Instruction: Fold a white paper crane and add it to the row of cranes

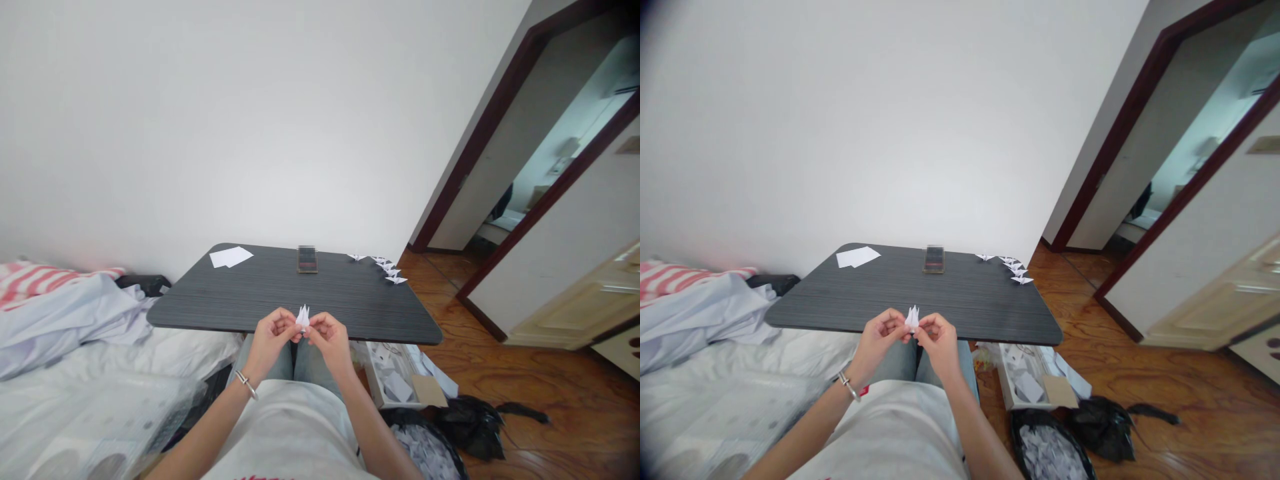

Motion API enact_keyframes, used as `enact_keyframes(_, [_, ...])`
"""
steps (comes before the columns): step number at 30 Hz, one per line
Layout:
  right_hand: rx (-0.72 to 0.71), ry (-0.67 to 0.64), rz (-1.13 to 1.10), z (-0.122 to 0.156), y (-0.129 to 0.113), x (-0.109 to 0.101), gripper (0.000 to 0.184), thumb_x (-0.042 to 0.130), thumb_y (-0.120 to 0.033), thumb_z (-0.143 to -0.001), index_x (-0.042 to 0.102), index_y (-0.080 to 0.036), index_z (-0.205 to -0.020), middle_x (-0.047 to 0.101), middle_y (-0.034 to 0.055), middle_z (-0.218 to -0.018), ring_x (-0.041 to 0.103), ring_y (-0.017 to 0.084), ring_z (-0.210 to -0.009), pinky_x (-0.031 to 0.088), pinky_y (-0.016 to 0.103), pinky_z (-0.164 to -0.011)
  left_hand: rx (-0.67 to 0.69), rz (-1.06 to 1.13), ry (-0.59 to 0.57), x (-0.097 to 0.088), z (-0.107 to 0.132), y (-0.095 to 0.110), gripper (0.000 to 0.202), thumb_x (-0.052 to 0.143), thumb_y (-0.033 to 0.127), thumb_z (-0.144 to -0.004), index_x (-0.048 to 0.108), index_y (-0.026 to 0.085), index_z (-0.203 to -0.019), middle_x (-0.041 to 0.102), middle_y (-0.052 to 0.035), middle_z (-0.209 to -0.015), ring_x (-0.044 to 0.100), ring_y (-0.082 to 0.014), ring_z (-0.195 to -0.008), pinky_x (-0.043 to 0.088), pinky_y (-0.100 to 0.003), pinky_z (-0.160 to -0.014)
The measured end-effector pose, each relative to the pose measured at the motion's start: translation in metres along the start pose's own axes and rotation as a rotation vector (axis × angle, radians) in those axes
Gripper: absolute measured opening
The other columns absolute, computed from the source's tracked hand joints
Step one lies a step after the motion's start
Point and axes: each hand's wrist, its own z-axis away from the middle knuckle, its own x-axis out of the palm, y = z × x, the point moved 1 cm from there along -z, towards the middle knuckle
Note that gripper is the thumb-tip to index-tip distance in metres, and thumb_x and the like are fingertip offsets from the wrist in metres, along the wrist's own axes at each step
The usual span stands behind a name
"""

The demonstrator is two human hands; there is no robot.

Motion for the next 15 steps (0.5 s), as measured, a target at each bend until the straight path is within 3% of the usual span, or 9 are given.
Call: enact_keyframes(15, [0.005,-0.025,-0.081,-0.0044,0.0074,-0.0031,0.014,0.066,-0.026,-0.064,0.059,-0.016,-0.071,0.061,-0.0001,-0.059,0.058,0.012,-0.050,0.048,0.026,-0.053,-0.060,-0.046,-0.017,-0.0022,-0.0006,0.0017,0.020,0.070,0.024,-0.059,0.059,0.011,-0.068,0.065,-0.0014,-0.059,0.060,-0.0121,-0.055,0.049,-0.024,-0.058])
